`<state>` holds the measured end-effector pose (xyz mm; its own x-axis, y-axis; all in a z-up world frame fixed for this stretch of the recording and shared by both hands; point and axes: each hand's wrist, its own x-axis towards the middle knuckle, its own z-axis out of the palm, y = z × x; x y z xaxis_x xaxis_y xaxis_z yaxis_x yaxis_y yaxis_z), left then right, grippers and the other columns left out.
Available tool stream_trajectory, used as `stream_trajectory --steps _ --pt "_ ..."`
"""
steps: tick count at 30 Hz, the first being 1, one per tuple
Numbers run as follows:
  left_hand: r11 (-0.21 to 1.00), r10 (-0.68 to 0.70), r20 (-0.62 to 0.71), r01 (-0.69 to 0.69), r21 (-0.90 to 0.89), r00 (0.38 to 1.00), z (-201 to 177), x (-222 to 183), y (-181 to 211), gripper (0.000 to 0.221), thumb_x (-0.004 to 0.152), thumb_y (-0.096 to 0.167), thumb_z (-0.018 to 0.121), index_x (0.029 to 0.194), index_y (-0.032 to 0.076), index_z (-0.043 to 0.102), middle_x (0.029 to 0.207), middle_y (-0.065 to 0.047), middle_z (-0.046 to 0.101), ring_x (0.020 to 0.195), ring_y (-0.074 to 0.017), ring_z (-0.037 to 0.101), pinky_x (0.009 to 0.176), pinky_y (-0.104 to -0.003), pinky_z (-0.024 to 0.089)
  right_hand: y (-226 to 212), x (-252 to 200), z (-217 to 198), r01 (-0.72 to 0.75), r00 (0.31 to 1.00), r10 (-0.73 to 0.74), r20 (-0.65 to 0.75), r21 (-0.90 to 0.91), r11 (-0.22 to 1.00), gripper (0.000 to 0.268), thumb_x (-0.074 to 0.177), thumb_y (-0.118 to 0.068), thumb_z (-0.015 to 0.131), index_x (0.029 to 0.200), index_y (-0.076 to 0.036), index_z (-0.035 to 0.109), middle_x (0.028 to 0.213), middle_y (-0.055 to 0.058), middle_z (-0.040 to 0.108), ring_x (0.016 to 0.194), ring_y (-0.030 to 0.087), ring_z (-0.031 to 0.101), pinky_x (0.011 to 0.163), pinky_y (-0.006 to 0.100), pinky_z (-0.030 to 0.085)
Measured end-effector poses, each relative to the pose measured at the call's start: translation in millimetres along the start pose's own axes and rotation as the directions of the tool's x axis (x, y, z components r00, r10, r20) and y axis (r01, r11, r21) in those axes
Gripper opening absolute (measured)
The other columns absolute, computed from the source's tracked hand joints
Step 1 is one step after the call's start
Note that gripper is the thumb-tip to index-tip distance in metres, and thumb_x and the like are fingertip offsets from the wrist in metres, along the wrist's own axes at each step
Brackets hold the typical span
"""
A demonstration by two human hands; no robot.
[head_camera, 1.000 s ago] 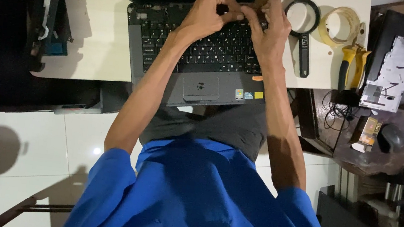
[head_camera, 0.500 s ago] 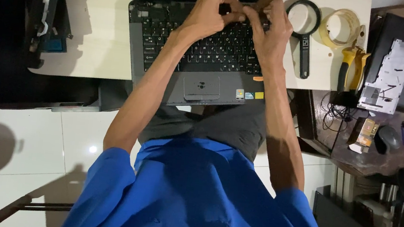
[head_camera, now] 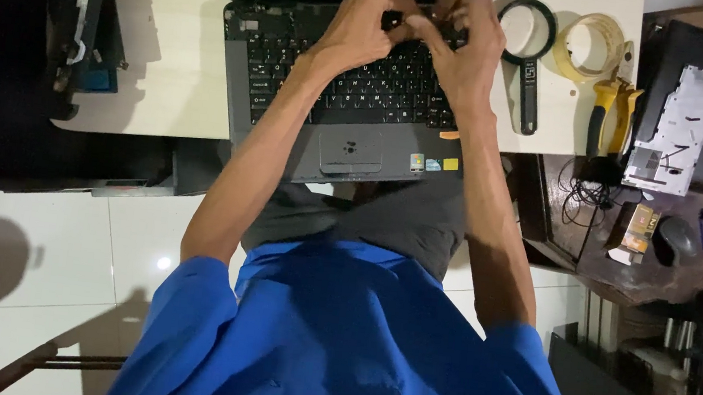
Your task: Disassembling a laptop by removing the keyboard and internal components using a screwdriver and prying actions.
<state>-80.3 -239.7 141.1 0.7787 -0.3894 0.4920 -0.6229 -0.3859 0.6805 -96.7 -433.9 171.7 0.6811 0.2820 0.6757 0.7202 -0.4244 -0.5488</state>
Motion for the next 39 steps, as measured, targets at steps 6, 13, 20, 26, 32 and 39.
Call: stream_trajectory --steps 6,13,20,26,32,39 --pt "0.999 -0.027 -0.018 0.026 -0.041 0.999 -8.8 2.5 23.4 0.017 0.096 0.003 0.066 0.084 0.008 0.078 0.090 -0.002 0.079 0.080 -0.0148 0.073 0.072 -0.029 0.054 10.4 3.7 6.4 0.051 0.992 -0.053 -0.116 -0.020 0.998 0.036 0.102 -0.024 0.080 0.088 -0.004 0.053 0.084 0.006 0.051 0.074 0.020 0.042 0.064 0.034 0.036" --pt "0.995 -0.004 -0.017 0.002 -0.102 1.000 -4.6 1.0 13.4 0.019 0.087 -0.009 0.062 0.087 0.003 0.078 0.091 -0.008 0.078 0.082 -0.0201 0.074 0.075 -0.031 0.057 -0.5 9.2 3.9 0.077 0.991 -0.077 -0.108 -0.005 0.997 0.029 0.103 -0.014 0.080 0.090 -0.003 0.056 0.083 0.008 0.053 0.074 0.021 0.045 0.064 0.035 0.037" --pt "0.998 0.032 -0.031 -0.034 -0.053 0.999 -2.2 -0.7 6.8 0.013 0.095 -0.002 0.068 0.089 0.004 0.078 0.092 -0.008 0.079 0.083 -0.0220 0.074 0.074 -0.034 0.057 -2.4 9.5 2.2 0.147 0.986 -0.142 -0.090 0.045 0.988 0.015 0.103 -0.007 0.076 0.098 0.004 0.068 0.092 0.013 0.062 0.081 0.026 0.061 0.072 0.036 0.048" --pt "0.998 0.011 -0.009 -0.011 -0.066 1.000 -6.3 0.9 22.1 0.012 0.094 -0.003 0.066 0.088 0.002 0.075 0.091 -0.009 0.079 0.085 -0.0209 0.075 0.074 -0.033 0.058 0.9 3.8 0.4 0.096 0.995 -0.093 -0.040 0.076 0.993 0.015 0.109 -0.012 0.068 0.111 0.002 0.070 0.098 0.012 0.062 0.087 0.024 0.063 0.076 0.034 0.049" --pt "0.999 0.025 -0.026 -0.024 0.037 0.999 -0.2 -5.2 7.3 0.012 0.095 0.002 0.064 0.089 0.003 0.075 0.087 -0.007 0.076 0.073 -0.0151 0.060 0.065 -0.032 0.047 4.5 6.8 6.9 0.174 0.979 -0.169 -0.111 0.039 0.984 0.031 0.106 -0.022 0.072 0.090 0.000 0.057 0.087 0.009 0.051 0.073 0.020 0.042 0.066 0.034 0.038" --pt "0.997 -0.002 -0.015 0.001 -0.078 1.000 -8.4 1.2 26.6 0.013 0.091 -0.003 0.067 0.094 0.000 0.079 0.097 -0.011 0.081 0.089 -0.0224 0.078 0.081 -0.033 0.062 1.3 5.2 6.1 0.106 0.981 -0.098 -0.169 0.035 0.994 0.015 0.099 -0.008 0.082 0.109 0.001 0.075 0.092 0.008 0.054 0.084 0.021 0.052 0.073 0.034 0.044"
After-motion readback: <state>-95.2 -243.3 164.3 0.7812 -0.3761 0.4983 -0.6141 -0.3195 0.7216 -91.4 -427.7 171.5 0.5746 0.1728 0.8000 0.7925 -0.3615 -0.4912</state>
